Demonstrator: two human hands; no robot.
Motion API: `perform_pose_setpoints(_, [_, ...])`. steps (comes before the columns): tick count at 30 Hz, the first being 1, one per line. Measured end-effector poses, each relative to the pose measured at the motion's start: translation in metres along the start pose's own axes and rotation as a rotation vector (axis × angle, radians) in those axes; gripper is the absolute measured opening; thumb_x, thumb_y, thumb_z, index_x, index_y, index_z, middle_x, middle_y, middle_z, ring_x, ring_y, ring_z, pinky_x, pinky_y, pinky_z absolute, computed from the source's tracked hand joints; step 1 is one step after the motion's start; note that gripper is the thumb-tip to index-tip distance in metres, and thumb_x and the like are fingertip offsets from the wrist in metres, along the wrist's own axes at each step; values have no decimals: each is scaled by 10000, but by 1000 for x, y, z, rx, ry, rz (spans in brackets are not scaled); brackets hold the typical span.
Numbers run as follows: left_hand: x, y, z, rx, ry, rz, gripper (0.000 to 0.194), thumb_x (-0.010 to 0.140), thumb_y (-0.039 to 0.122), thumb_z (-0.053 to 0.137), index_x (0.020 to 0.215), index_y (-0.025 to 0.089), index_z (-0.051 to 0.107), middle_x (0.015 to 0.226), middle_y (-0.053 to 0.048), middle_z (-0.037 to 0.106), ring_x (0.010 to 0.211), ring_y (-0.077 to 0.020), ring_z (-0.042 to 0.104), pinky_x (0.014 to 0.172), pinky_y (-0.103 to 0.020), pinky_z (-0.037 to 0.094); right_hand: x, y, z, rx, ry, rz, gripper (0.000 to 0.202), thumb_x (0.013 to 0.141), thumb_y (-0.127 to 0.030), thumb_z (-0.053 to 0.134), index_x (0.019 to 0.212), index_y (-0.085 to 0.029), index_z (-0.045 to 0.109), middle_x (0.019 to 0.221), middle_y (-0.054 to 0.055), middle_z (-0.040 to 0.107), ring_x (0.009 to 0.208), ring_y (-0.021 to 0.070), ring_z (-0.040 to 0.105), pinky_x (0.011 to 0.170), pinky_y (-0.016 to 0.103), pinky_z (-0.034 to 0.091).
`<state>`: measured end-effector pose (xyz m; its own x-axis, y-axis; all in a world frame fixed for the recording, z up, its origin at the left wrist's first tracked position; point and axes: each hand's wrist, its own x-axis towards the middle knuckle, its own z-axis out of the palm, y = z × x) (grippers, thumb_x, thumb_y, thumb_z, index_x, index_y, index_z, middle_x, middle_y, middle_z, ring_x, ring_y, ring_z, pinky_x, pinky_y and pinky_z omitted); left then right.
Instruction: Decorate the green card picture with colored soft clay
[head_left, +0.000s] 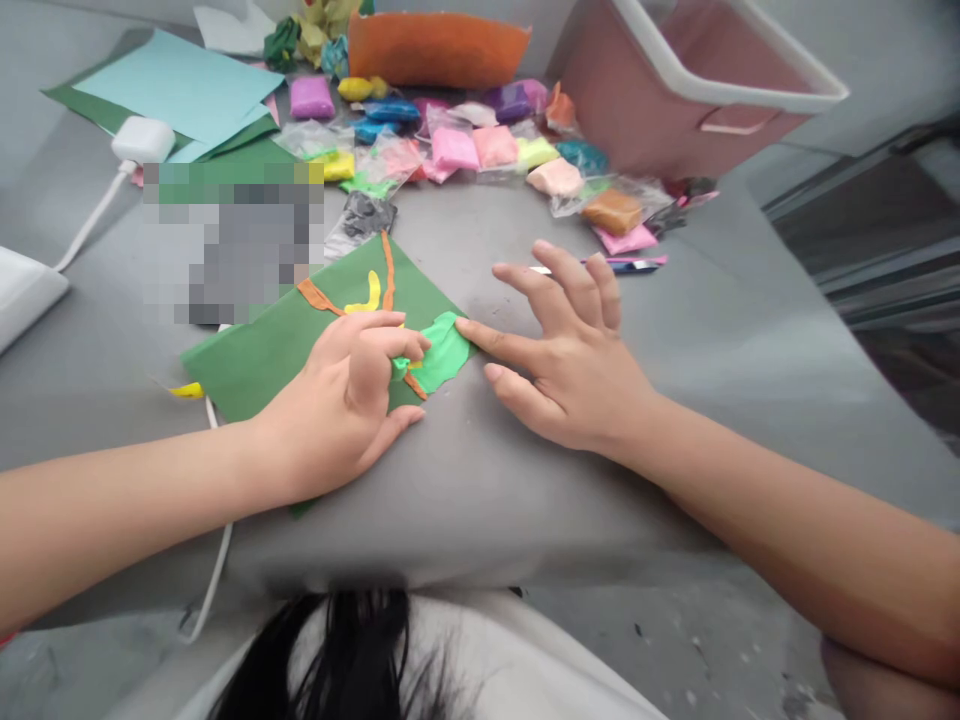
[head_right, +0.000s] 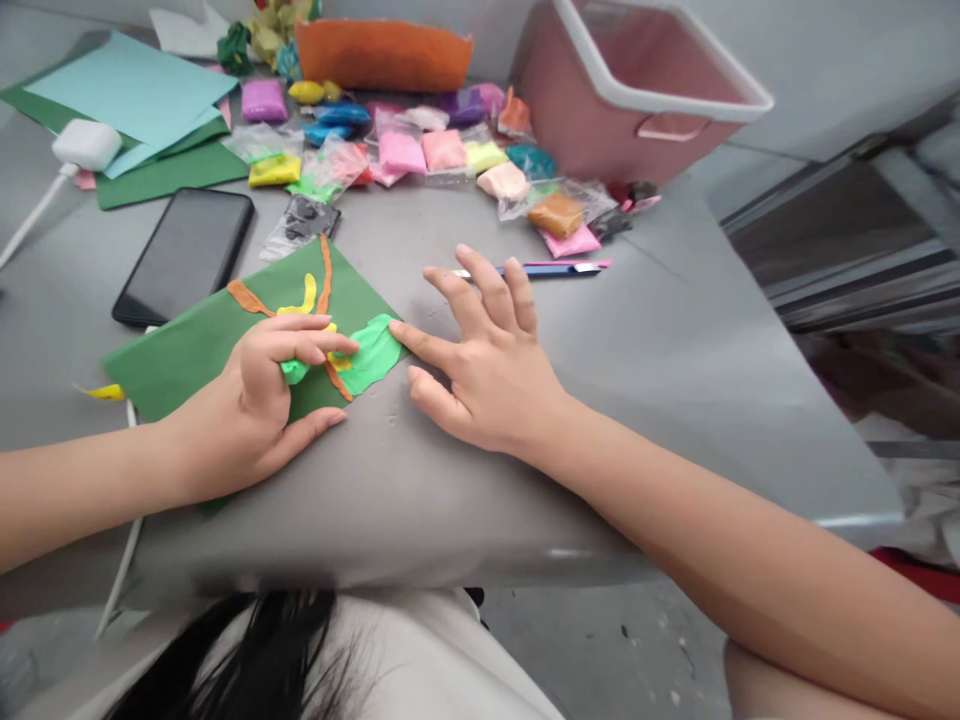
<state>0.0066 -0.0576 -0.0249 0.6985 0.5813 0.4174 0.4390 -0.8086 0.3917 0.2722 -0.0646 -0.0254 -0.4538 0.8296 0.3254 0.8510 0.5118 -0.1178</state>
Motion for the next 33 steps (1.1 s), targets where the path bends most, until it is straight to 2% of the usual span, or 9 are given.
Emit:
perform_pose_setpoints(6, [0, -1, 0, 16, 7, 7, 421, 920, 161, 616, 1200, 204, 305, 1275, -182, 623, 1343, -378, 512, 1092, -656, 459, 2, 6, 4, 50, 9, 73, 395, 998, -411, 419, 1249, -379, 722, 1578, 8, 401, 1528, 413, 246, 1231, 704, 202])
perform_pose_setpoints(9, [0, -1, -1, 6, 4, 10, 414, 921, 160, 616, 1196, 203, 309, 1264, -181, 633, 1331, -379, 523, 1077, -662, 469, 5, 15, 5, 166, 79, 89, 452, 1031, -408, 338, 1269, -343, 717, 1534, 41, 461, 1479, 369, 348, 1218, 653, 283])
perform_pose_setpoints(11, [1, -1, -1, 4, 1, 9, 414, 921, 156, 614, 1195, 206, 308, 1264, -179, 637, 1330, -375, 525, 1073, -660, 471, 7, 17, 3, 223, 133, 46, 462, 1036, -420, 331, 1337, -342, 672, 1516, 53, 490, 1444, 341, 406, 1226, 615, 294])
perform_pose_setpoints(13, [1, -1, -1, 8, 4, 10, 412, 921, 154, 614, 1193, 205, 310, 1266, -181, 638, 1329, -373, 526, 1073, -660, 471, 8, 15, 2, 235, 131, -48, 438, 1025, -436, 378, 1375, -373, 634, 1574, 21, 430, 1480, 337, 356, 1249, 604, 253])
perform_pose_setpoints(16, [1, 0, 0, 15, 17, 15, 411, 917, 162, 624, 1189, 202, 318, 1268, -184, 632, 1325, -375, 526, 1072, -659, 472, 8, 6, 1, 219, 43, -151, 380, 1013, -449, 432, 1322, -452, 654, 1681, -100, 232, 1562, 358, 182, 1273, 608, 173])
perform_pose_setpoints(18, [1, 0, 1, 21, 23, 13, 410, 917, 168, 625, 1193, 202, 323, 1263, -180, 628, 1324, -372, 529, 1071, -652, 477, 8, 3, 2, 197, -32, -138, 354, 1012, -443, 455, 1290, -473, 673, 1701, -149, 162, 1577, 373, 128, 1278, 605, 152])
perform_pose_setpoints(23, [0, -1, 0, 26, 8, 7, 423, 920, 173, 625, 1210, 198, 318, 1259, -175, 619, 1341, -371, 519, 1080, -648, 475, 11, 7, 6, 205, -116, -75, 374, 1037, -460, 412, 1251, -428, 716, 1720, -149, 82, 1580, 408, 76, 1261, 667, 103])
perform_pose_setpoints(28, [1, -1, -1, 53, -1, 13, 407, 926, 181, 617, 1211, 183, 326, 1262, -190, 607, 1338, -378, 522, 1084, -642, 476, 17, 11, 8, 228, -150, 6, 427, 1051, -495, 337, 1236, -447, 719, 1712, -182, 86, 1589, 388, 41, 1256, 680, 52])
perform_pose_setpoints(33, [1, 0, -1, 40, -4, 26, 396, 921, 161, 615, 1199, 199, 335, 1290, -180, 612, 1347, -367, 519, 1085, -633, 481, 23, 8, 9, 213, -151, 83, 466, 1046, -533, 308, 1213, -438, 734, 1703, -143, 181, 1590, 379, 69, 1254, 677, 16])
